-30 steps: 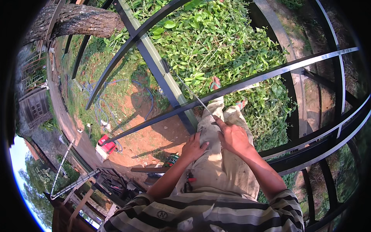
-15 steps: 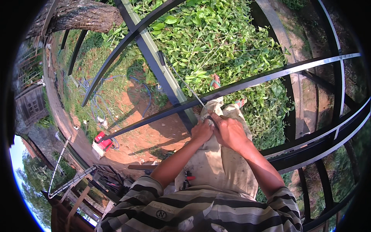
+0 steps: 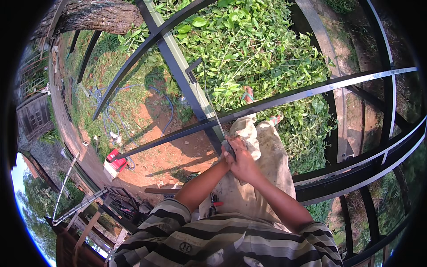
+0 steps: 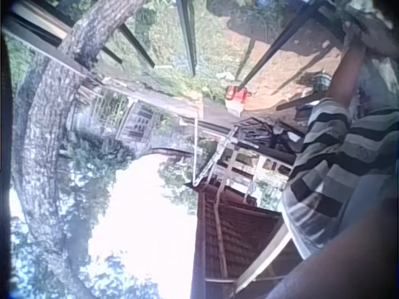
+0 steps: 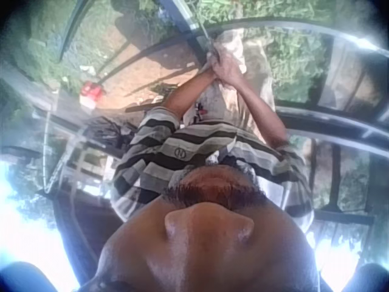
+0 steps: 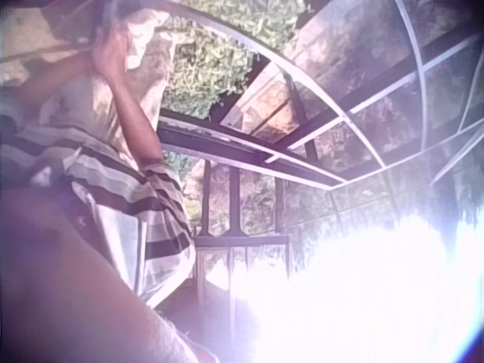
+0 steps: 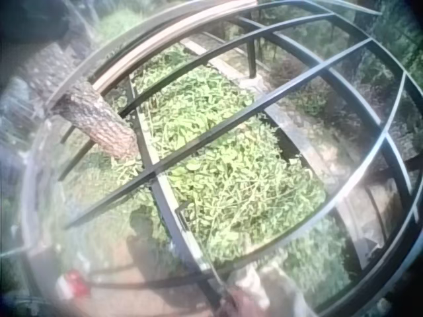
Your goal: The person paints the edges and surfaces of a curved black metal frame using a small brush, reaching between the beams and moving along the structure while standing on the wooden platform and beams.
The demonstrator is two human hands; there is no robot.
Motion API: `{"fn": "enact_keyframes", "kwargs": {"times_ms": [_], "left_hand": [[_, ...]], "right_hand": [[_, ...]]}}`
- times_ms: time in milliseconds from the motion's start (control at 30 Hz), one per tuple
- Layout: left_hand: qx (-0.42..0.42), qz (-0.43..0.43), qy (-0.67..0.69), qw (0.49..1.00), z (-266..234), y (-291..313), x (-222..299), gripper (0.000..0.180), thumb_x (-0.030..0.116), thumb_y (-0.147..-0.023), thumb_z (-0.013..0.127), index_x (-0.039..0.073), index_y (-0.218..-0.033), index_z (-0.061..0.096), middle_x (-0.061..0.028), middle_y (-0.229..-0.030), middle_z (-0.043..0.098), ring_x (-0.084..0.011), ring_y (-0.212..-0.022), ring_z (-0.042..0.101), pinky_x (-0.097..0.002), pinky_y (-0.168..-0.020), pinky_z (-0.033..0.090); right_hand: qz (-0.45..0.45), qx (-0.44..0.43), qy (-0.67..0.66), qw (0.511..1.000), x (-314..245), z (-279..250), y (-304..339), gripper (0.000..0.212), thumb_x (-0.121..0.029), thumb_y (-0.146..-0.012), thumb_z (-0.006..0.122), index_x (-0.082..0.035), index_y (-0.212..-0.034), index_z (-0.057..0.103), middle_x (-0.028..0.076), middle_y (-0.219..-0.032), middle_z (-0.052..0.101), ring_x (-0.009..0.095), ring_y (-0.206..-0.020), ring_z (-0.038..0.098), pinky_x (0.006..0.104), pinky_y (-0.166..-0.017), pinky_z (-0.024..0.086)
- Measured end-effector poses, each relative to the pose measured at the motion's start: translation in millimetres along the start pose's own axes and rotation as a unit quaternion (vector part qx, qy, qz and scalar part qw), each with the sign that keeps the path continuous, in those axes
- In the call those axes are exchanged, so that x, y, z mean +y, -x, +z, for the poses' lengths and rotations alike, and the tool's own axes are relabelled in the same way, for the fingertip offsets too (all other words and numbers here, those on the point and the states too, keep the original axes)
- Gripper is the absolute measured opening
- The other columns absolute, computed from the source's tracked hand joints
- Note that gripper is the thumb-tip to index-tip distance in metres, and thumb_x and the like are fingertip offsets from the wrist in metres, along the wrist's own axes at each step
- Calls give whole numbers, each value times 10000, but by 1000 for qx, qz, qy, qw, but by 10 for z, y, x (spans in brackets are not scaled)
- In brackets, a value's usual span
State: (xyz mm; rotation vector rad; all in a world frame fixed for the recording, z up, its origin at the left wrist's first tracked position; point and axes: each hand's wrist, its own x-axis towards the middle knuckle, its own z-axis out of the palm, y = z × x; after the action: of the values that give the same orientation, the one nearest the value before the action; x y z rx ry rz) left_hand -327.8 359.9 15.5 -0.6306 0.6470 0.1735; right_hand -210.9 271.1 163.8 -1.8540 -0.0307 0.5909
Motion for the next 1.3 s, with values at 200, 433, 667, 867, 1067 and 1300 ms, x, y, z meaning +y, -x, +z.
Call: {"fn": "enact_keyframes", "kwargs": {"times_ms": [200, 433, 667, 867, 1067, 1300], "left_hand": [[135, -309, -936, -105, 950, -368, -417, 713, 546, -993, 449, 105, -1546, 357, -180, -1534, 465, -260, -1432, 431, -398, -1136, 368], [125, -78, -988, -42, 458, -328, 260, 451, 415, -942, 618, 88, -1249, 581, -167, -1094, 701, -325, -1046, 699, -414, -897, 547], [156, -16, -897, 413, 67, -158, 588, 407, 392, -923, 615, 93, -1198, 637, -124, -1148, 681, -296, -1016, 703, -406, -885, 565], [158, -119, -973, -118, 874, -413, -232, 389, 358, -907, 582, 71, -1150, 681, -182, -1258, 662, -369, -1108, 675, -481, -909, 562], [-1, 35, -278, 960, -170, -300, 314, 432, 391, -917, 583, 87, -1215, 653, -147, -1222, 691, -336, -1075, 691, -451, -891, 569], [-133, 117, 975, 130, 833, -502, -54, 354, 306, -889, 555, 71, -1110, 702, -161, -1256, 674, -362, -1052, 698, -452, -879, 576]], "right_hand": [[46, 3, -62, 997, -63, 144, -1351, 506, -136, -965, 576, -26, -1450, 487, 326, -1000, 684, 491, -896, 676, 477, -828, 536], [218, -105, -162, 956, -186, -120, 218, 558, -134, -968, 579, -21, -1494, 431, 306, -1022, 700, 494, -964, 677, 515, -888, 531], [78, -54, -111, 989, -122, 317, -1031, 525, -127, -981, 557, 17, -1473, 444, 253, -787, 687, 355, -636, 698, 459, -695, 558], [152, -50, -195, 968, -337, 215, -2072, 497, -145, -1004, 541, -19, -1478, 458, 113, -699, 643, 195, -455, 591, 345, -450, 501], [192, -97, -132, 968, -335, 87, -546, 534, -144, -979, 565, -34, -1488, 447, 281, -1054, 696, 410, -920, 719, 442, -858, 546], [167, -66, -204, 962, -517, 99, -2063, 469, -133, -1010, 549, -20, -1458, 465, 122, -666, 653, 213, -481, 639, 363, -461, 514]]}}
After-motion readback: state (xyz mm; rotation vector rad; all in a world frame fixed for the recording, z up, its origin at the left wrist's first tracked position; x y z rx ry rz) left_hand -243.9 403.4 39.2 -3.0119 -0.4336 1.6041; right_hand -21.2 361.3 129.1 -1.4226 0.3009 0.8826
